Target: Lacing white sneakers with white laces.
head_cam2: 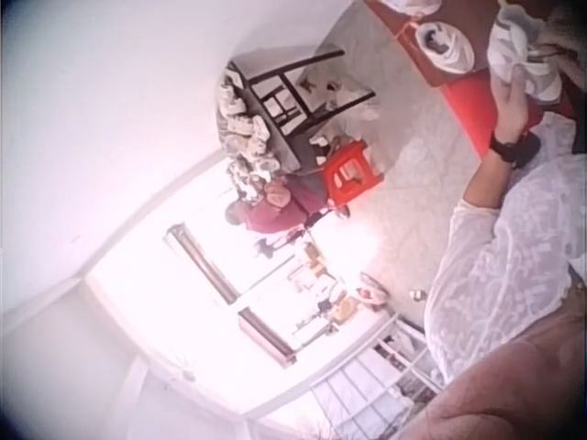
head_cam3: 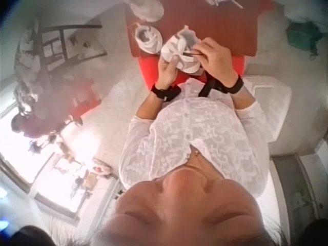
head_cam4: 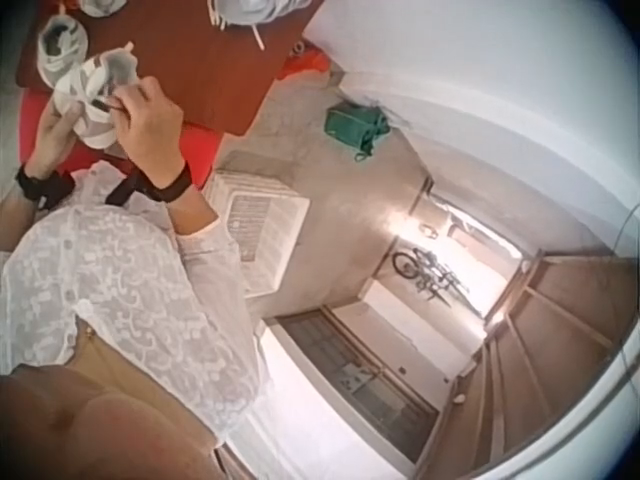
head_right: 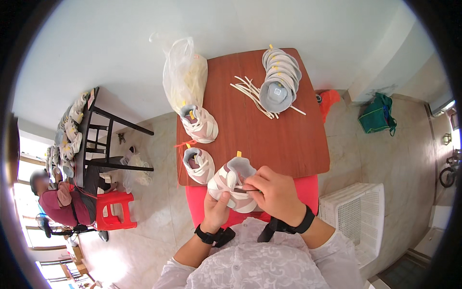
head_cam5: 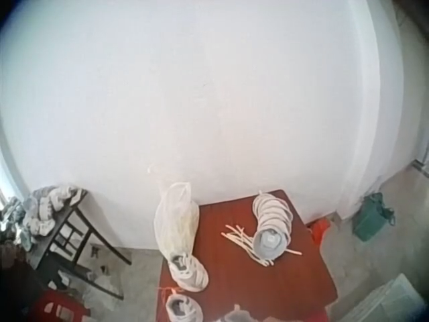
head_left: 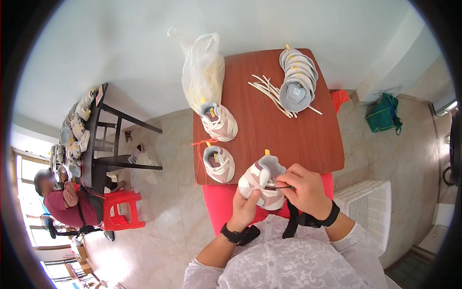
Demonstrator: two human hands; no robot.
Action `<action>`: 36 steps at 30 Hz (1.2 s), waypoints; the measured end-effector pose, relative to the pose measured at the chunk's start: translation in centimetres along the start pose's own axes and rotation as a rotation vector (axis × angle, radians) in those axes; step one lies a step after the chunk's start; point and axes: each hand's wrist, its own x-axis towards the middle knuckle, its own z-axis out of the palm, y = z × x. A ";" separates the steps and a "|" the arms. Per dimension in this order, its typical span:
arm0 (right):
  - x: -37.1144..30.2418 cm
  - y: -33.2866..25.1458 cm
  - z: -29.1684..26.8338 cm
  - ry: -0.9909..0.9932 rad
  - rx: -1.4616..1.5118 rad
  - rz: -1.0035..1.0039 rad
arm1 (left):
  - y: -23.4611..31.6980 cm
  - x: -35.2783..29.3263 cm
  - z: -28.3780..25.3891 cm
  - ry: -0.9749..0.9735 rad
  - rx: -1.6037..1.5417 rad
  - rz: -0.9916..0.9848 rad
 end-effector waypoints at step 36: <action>0.8 1.2 0.9 -0.173 0.649 0.446 | 0.0 0.3 0.8 0.108 0.014 -0.048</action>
